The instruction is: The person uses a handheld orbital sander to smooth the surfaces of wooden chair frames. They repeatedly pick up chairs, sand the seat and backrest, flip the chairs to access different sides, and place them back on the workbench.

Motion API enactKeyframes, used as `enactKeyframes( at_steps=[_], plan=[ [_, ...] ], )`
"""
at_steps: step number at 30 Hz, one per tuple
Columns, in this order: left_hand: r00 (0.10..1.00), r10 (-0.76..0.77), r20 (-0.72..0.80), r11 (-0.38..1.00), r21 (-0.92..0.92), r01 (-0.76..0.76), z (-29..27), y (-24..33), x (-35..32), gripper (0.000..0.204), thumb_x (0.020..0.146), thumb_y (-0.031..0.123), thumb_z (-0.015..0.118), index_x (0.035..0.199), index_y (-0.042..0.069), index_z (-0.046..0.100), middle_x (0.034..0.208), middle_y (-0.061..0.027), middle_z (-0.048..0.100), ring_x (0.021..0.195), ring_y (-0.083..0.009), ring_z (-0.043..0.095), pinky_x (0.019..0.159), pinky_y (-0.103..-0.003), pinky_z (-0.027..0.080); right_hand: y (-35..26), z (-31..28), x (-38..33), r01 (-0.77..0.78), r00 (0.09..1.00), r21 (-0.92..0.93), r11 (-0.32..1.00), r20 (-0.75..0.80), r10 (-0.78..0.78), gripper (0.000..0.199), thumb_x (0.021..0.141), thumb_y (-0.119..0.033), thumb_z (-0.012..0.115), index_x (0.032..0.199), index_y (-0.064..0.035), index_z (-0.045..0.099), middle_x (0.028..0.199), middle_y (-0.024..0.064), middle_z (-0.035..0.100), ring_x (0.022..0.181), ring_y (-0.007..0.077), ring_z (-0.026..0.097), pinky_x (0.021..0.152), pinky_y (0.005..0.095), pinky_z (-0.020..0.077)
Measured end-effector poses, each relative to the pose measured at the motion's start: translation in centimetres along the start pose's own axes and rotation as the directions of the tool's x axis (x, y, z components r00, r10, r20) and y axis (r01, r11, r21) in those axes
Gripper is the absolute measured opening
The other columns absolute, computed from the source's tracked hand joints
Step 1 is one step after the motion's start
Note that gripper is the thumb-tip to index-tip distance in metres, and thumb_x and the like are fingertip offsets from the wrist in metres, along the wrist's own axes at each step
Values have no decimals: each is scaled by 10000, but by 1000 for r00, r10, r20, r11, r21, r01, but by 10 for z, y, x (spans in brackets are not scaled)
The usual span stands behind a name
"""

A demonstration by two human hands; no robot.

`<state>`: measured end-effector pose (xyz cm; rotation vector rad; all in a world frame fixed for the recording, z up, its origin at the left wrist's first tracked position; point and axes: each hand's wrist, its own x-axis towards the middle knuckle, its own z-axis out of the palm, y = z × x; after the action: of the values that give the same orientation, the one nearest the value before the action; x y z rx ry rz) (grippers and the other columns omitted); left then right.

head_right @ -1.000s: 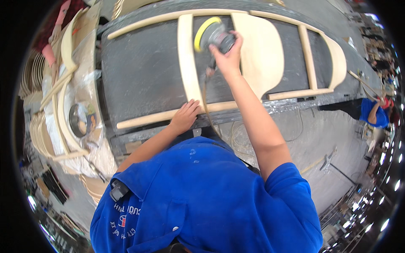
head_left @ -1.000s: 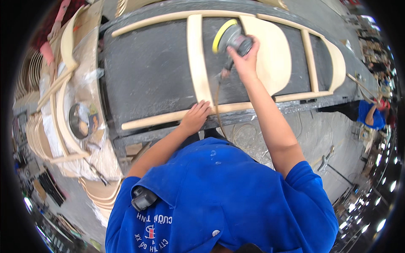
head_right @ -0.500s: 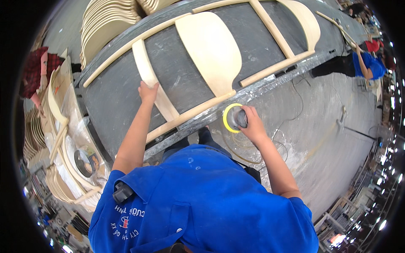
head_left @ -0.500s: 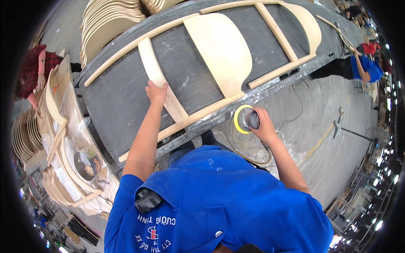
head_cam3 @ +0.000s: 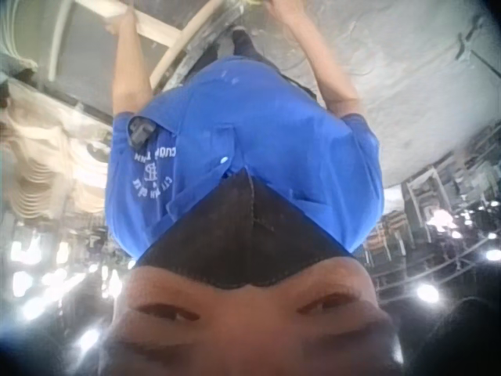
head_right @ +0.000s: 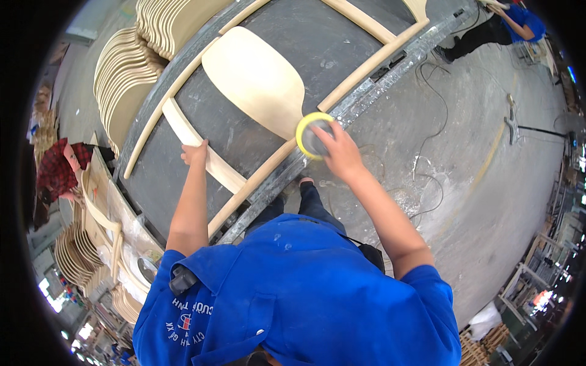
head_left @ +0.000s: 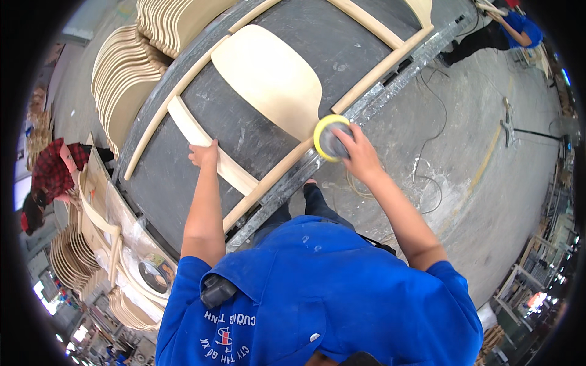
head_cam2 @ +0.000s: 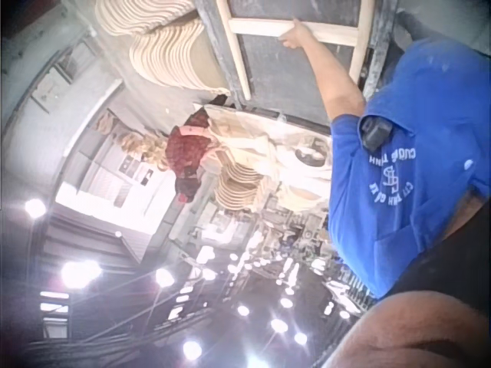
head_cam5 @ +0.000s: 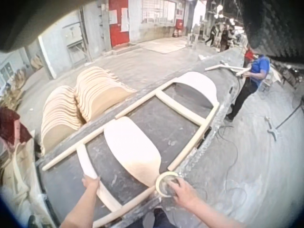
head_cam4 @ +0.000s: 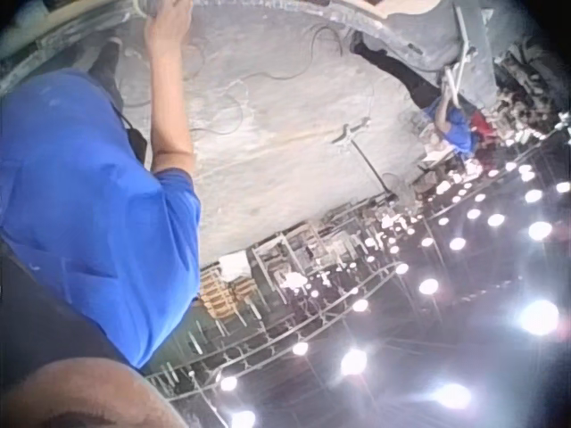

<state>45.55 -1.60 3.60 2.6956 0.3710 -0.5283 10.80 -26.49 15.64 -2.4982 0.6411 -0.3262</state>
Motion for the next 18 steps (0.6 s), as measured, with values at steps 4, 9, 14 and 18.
enactKeyframes(
  at_steps=[4, 9, 14, 18],
  plan=[
    [999, 37, -29, 999, -8, -37, -1, -1, 3, 893, 680, 358, 827, 1357, 19, 352, 1334, -276, 415, 1248, -430, 427, 1050, -467, 391, -7, 20, 86, 71, 989, -78, 994, -126, -80, 644, 702, 40, 624, 1270, -254, 544, 1236, 153, 486, 956, 368, 580, 806, 441, 505],
    [999, 48, 20, 997, -53, -47, 2, -5, 14, 938, 659, 319, 851, 1372, 8, 326, 1364, -291, 384, 1241, -444, 440, 1048, -467, 395, 1, 34, 100, 75, 978, -125, 989, -184, -98, 635, 719, 33, 611, 1270, -273, 540, 1256, 149, 475, 916, 371, 582, 788, 441, 508],
    [980, 201, -8, 975, -99, -201, 5, -14, 30, 824, 628, 243, 874, 1280, -24, 448, 1186, -229, 604, 1069, -349, 621, 953, -407, 484, 12, 32, 53, 10, 999, -126, 992, -47, -16, 640, 706, 40, 624, 1266, -257, 540, 1295, 160, 461, 975, 385, 580, 834, 446, 502],
    [978, 158, 138, 915, -392, -92, -2, -21, 37, 888, 641, 336, 872, 1305, -21, 402, 1183, -193, 597, 1024, -328, 617, 886, -396, 510, 22, 3, 6, -185, 983, 113, 976, 33, 183, 727, 651, 28, 741, 1306, -131, 468, 1296, 191, 449, 1142, 397, 515, 941, 423, 466]
  ],
)
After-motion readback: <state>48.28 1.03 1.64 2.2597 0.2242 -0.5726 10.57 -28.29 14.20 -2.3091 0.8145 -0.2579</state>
